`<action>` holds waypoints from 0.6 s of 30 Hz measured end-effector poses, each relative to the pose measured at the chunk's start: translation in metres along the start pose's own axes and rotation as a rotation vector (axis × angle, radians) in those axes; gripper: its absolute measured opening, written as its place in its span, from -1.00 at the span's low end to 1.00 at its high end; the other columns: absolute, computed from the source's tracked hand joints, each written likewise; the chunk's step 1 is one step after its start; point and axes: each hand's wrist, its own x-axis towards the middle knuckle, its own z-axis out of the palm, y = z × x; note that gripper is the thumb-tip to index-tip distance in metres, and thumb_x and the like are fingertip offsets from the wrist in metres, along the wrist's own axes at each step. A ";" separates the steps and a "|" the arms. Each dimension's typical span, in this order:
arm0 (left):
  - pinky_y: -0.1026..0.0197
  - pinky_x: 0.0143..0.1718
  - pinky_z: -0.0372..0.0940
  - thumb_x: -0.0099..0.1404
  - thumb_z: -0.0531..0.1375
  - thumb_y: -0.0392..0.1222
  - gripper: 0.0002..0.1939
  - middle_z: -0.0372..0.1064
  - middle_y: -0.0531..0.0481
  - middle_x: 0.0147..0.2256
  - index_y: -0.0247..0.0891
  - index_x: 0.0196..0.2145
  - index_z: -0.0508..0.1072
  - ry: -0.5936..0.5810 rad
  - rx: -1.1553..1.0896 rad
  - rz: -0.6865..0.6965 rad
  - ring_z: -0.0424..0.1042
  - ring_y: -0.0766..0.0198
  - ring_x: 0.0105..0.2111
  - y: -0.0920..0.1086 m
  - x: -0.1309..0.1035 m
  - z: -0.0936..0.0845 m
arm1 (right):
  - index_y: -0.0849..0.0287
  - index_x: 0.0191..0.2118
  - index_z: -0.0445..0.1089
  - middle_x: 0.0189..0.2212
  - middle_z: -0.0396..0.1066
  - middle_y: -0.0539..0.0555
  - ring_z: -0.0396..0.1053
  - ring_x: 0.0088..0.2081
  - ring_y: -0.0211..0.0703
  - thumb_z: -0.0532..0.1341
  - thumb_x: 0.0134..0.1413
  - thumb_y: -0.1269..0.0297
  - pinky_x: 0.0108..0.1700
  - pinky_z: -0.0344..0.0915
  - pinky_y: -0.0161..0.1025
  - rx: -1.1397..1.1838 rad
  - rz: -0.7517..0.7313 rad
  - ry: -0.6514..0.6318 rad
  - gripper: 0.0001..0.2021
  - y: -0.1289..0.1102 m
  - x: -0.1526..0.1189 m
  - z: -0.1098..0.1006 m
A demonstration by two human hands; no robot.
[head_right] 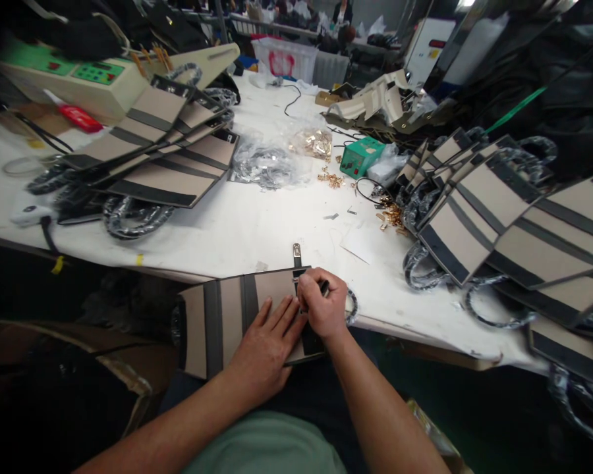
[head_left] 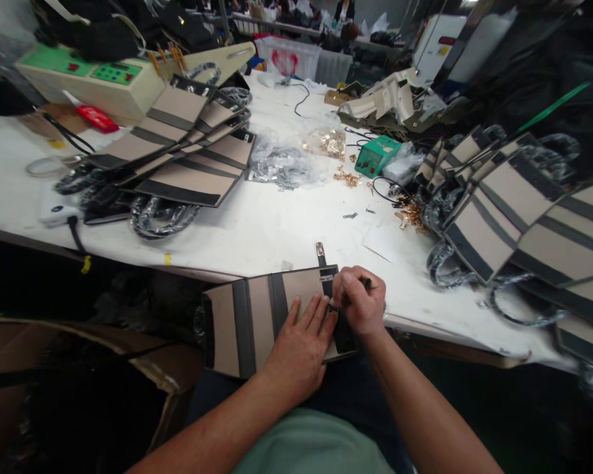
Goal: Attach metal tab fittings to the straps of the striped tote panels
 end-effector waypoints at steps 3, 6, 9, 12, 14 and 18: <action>-0.21 0.44 -0.32 0.25 0.20 -0.14 -0.19 -0.12 -0.25 0.45 -0.26 0.41 0.06 0.052 -0.038 -0.032 -0.25 -0.05 0.47 0.000 -0.003 0.001 | 0.13 -0.59 0.24 -0.68 0.24 -0.08 0.16 -0.62 -0.29 0.27 0.26 0.15 -0.53 0.13 -0.27 -0.137 -0.011 -0.086 -0.59 -0.010 0.000 0.000; -0.20 0.44 -0.27 0.19 0.23 -0.22 -0.22 -0.08 -0.26 0.43 -0.21 0.36 0.15 0.078 -0.095 -0.053 -0.22 -0.04 0.46 0.000 -0.005 0.004 | 0.11 -0.59 0.22 -0.70 0.20 -0.09 0.14 -0.65 -0.29 0.26 0.26 0.15 -0.56 0.10 -0.27 -0.076 -0.054 -0.047 -0.59 -0.028 0.004 0.001; -0.21 0.44 -0.27 0.15 0.24 -0.25 -0.20 -0.02 -0.29 0.40 -0.21 0.34 0.16 0.074 -0.134 -0.043 -0.20 -0.07 0.45 0.000 -0.004 0.004 | 0.10 -0.58 0.20 -0.69 0.19 -0.09 0.15 -0.65 -0.28 0.26 0.24 0.10 -0.57 0.11 -0.26 -0.054 -0.084 0.003 -0.59 -0.031 0.006 0.003; -0.21 0.44 -0.26 0.15 0.24 -0.24 -0.18 0.06 -0.28 0.36 -0.19 0.36 0.14 0.065 -0.144 -0.053 -0.17 -0.09 0.44 -0.004 -0.002 0.001 | 0.10 -0.60 0.20 -0.71 0.18 -0.09 0.13 -0.65 -0.28 0.25 0.24 0.07 -0.55 0.10 -0.26 -0.186 -0.008 0.027 -0.56 -0.017 0.006 0.002; -0.23 0.43 -0.23 0.18 0.23 -0.20 -0.18 0.07 -0.26 0.35 -0.17 0.38 0.11 0.067 -0.129 -0.066 -0.17 -0.10 0.44 -0.006 -0.004 -0.001 | 0.10 -0.62 0.21 -0.71 0.20 -0.07 0.14 -0.63 -0.26 0.22 0.26 0.05 -0.52 0.13 -0.25 -0.267 0.029 0.002 -0.55 -0.012 0.002 0.002; -0.29 0.37 -0.04 0.23 0.22 0.00 -0.13 0.03 -0.29 0.39 -0.23 0.41 0.04 0.096 -0.033 -0.030 -0.07 -0.18 0.41 0.001 -0.013 0.012 | 0.11 -0.64 0.31 -0.67 0.26 -0.01 0.19 -0.59 -0.19 0.28 0.17 0.04 -0.49 0.15 -0.22 -0.422 0.064 -0.061 -0.57 -0.021 -0.016 0.006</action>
